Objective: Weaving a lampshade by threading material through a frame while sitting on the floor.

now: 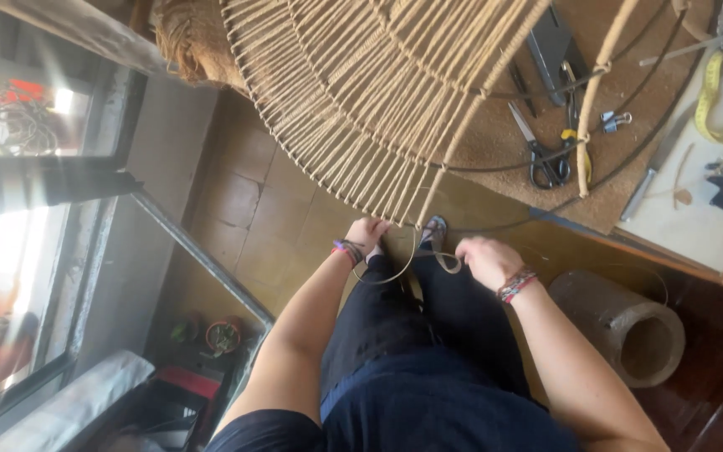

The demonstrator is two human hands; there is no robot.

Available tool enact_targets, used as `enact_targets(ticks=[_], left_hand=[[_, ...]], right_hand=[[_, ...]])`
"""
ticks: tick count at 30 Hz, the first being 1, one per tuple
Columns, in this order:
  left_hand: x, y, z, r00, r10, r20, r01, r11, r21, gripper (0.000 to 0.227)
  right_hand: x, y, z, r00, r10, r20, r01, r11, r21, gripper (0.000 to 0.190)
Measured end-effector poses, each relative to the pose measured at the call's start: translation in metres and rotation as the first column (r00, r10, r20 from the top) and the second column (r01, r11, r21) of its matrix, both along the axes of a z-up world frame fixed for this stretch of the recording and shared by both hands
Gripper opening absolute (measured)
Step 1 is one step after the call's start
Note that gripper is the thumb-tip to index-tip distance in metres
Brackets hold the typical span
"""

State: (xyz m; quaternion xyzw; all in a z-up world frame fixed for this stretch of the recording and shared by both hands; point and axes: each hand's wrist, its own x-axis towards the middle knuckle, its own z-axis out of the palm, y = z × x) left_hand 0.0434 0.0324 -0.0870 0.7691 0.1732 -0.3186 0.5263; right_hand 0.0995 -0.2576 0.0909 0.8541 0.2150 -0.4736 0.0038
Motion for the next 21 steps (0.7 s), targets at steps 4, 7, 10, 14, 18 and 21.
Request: enact_targets(ticks=[4, 7, 10, 14, 18, 21], left_hand=[[0.023, -0.004, -0.060, 0.883, -0.333, 0.332, 0.228, 0.921, 0.318, 0.035], [0.017, 0.006, -0.025, 0.895, -0.379, 0.234, 0.295, 0.898, 0.328, 0.039], [0.047, -0.014, 0.003, 0.895, -0.425, 0.134, 0.358, 0.865, 0.352, 0.043], [0.038, -0.008, 0.050, 0.877, -0.481, -0.016, 0.448, 0.805, 0.389, 0.050], [0.019, -0.016, 0.096, 0.862, -0.489, -0.135, 0.499, 0.766, 0.405, 0.055], [0.029, -0.018, 0.169, 0.664, -0.739, -0.118, 0.728, 0.602, 0.327, 0.058]], right_hand=[[0.053, 0.034, -0.021, 0.903, -0.398, 0.163, 0.346, 0.897, 0.277, 0.021], [0.061, 0.052, -0.119, 0.630, -0.648, -0.428, 0.770, 0.595, 0.232, 0.031], [0.078, 0.078, -0.127, 0.217, -0.587, -0.780, 0.972, 0.207, 0.115, 0.028], [0.078, 0.083, -0.118, -0.030, -0.517, -0.856, 0.948, -0.285, 0.139, 0.019], [0.113, 0.083, -0.109, -0.213, -0.354, -0.911, 0.854, -0.520, 0.002, 0.010], [0.142, 0.077, -0.135, -0.136, -0.273, -0.952, 0.885, -0.466, 0.008, 0.013]])
